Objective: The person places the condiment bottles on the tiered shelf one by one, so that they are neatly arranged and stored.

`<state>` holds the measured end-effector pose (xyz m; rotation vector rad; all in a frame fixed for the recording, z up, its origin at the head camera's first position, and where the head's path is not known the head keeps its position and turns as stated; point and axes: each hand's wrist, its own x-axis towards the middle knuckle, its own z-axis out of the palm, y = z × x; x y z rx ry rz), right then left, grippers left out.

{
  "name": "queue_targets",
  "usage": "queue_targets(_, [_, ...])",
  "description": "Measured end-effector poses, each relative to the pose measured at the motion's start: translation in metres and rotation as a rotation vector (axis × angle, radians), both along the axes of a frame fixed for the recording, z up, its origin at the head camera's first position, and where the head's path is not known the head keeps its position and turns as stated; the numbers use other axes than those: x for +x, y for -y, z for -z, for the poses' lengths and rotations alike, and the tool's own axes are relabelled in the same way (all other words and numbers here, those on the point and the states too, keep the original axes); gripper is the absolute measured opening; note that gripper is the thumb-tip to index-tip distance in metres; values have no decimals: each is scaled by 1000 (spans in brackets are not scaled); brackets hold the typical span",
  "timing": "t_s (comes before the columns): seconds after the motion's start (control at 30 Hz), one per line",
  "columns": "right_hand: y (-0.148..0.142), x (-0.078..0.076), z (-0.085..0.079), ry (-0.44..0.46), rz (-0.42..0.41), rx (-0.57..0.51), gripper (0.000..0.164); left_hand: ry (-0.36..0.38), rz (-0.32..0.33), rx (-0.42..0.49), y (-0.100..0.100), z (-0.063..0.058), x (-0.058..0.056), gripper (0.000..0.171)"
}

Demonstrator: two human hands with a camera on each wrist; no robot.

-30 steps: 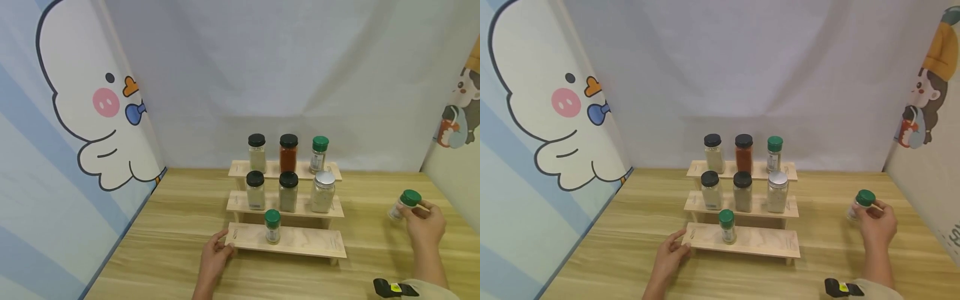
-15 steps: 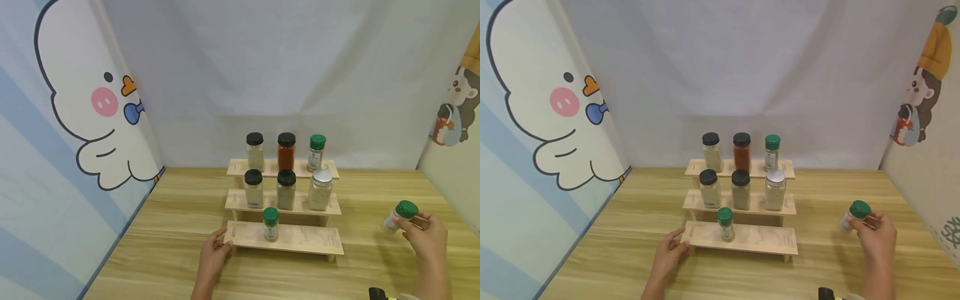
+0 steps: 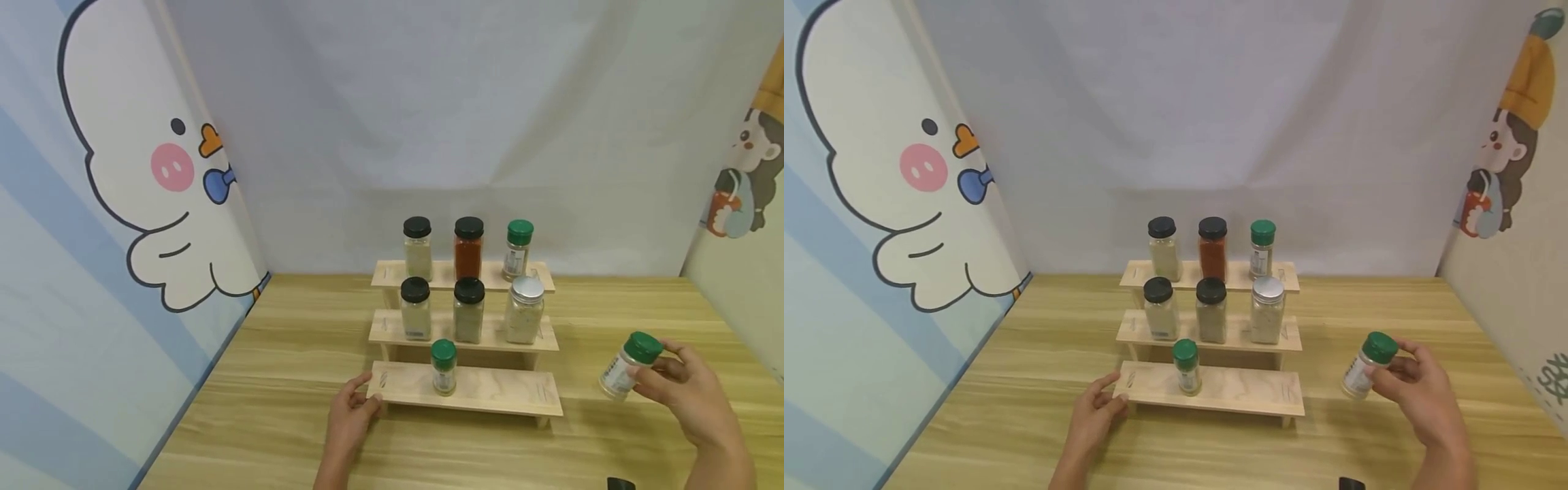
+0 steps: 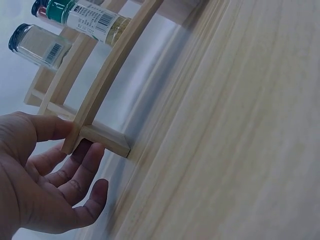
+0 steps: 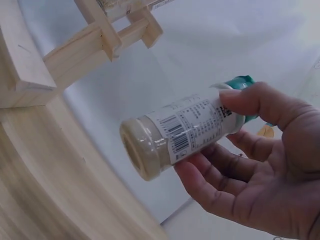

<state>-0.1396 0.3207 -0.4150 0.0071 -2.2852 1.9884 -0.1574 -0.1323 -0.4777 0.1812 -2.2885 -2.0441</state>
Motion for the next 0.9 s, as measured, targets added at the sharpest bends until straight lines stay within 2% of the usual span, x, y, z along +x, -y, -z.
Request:
queue_targets(0.07, [1,-1,-2,-13,-84,13,41,-1,5,2,0,0,0,49])
queue_targets(0.17, [6,-1,-4,-30,-163,112,36,5,11,5,0,-1,0,49])
queue_targets(0.3, [19,-1,-6,-83,-229,217,33,13,13,1,0,-1,0,49])
queue_targets(0.47, [45,-9,-9,-186,-291,243,34,-2,3,-13,1,-3,-3,48])
queue_targets(0.67, [70,-18,-6,-210,-329,238,40,-7,-5,-5,0,-4,-3,47])
queue_targets(0.9, [90,-23,-4,-230,-247,298,44,8,-13,-12,0,-1,-1,46])
